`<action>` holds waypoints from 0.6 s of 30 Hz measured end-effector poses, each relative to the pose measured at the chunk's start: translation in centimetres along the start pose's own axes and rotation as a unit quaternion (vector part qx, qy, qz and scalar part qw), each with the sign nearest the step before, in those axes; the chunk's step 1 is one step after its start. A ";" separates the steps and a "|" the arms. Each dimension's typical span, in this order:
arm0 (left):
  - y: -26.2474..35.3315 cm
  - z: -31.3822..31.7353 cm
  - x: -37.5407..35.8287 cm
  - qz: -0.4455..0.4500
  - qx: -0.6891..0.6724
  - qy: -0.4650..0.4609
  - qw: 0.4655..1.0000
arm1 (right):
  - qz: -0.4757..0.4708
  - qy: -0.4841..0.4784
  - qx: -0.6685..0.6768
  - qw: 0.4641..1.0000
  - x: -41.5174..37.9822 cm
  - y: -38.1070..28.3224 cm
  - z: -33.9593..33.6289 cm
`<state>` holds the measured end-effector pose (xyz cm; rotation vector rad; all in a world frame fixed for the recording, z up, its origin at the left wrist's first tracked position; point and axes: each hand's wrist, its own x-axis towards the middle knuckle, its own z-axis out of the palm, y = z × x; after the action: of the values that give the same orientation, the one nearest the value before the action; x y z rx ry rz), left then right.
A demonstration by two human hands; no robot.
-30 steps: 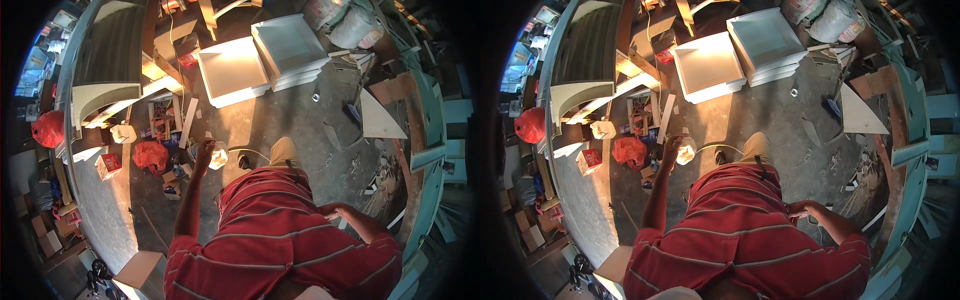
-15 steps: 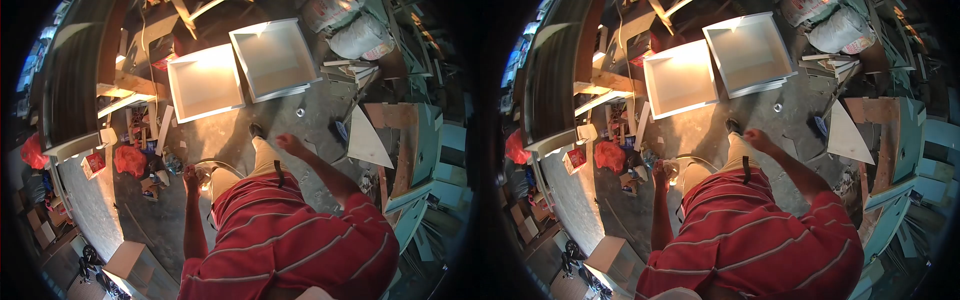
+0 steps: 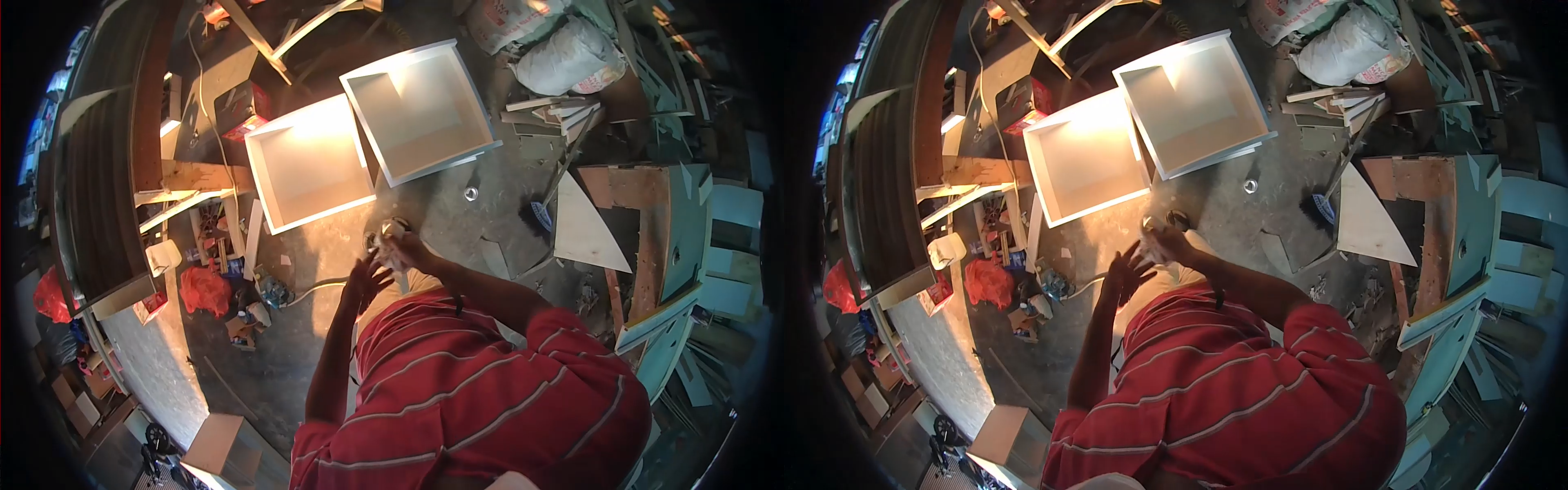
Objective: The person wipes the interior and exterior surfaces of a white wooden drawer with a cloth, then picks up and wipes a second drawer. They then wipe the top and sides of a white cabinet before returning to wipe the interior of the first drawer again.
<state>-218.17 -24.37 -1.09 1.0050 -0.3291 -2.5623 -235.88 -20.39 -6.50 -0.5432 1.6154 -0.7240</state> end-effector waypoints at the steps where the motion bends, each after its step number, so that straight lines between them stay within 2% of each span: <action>1: 0.1 -0.2 0.4 -0.040 0.076 -0.028 0.996 | -0.021 0.003 -0.058 0.998 0.5 0.9 -1.6; 2: 0.1 -0.5 0.5 -0.080 0.150 -0.055 0.984 | -0.040 0.005 -0.115 0.992 0.7 2.0 -3.4; 3: 0.0 -1.0 0.9 -0.057 0.177 -0.046 0.982 | -0.037 0.008 -0.119 0.992 1.0 3.1 -4.9; 5: 0.0 -1.6 1.8 -0.033 0.213 0.017 0.976 | -0.084 0.156 0.023 0.984 1.2 4.8 -7.4; 7: 0.8 -1.8 2.6 -0.018 0.234 0.042 0.971 | -0.050 0.111 0.089 0.989 0.0 3.6 -10.5; 9: 1.5 -2.1 3.7 -0.008 0.286 0.103 0.953 | -0.018 0.090 0.054 0.994 2.9 10.7 -14.6; 11: 2.2 -3.7 5.6 -0.003 0.300 0.141 0.944 | 0.098 0.105 -0.114 0.983 2.8 10.0 -18.1; 12: 2.6 -4.3 6.7 -0.003 0.316 0.174 0.933 | 0.098 0.096 -0.120 0.983 3.4 11.4 -19.6; 13: 3.1 -4.5 8.0 -0.006 0.332 0.204 0.921 | 0.153 0.134 0.088 0.975 4.7 13.7 -21.1; 14: 2.8 -6.0 9.8 0.006 0.346 0.222 0.911 | 0.205 0.165 0.290 0.920 5.9 15.0 -22.2; 15: 3.0 -6.6 11.6 0.022 0.374 0.242 0.895 | 0.208 0.151 0.281 0.925 6.4 14.2 -23.1; 17: 3.0 -8.0 16.1 0.037 0.394 0.277 0.876 | 0.239 0.151 0.387 0.878 7.7 13.0 -25.2; 18: 3.0 -8.4 18.7 0.046 0.410 0.271 0.870 | 0.246 0.141 0.380 0.880 8.9 13.3 -26.6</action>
<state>-224.28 -35.54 -17.38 1.8650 -1.3131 -1.8972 -262.94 -13.30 -20.00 0.5519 1.4795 -0.9863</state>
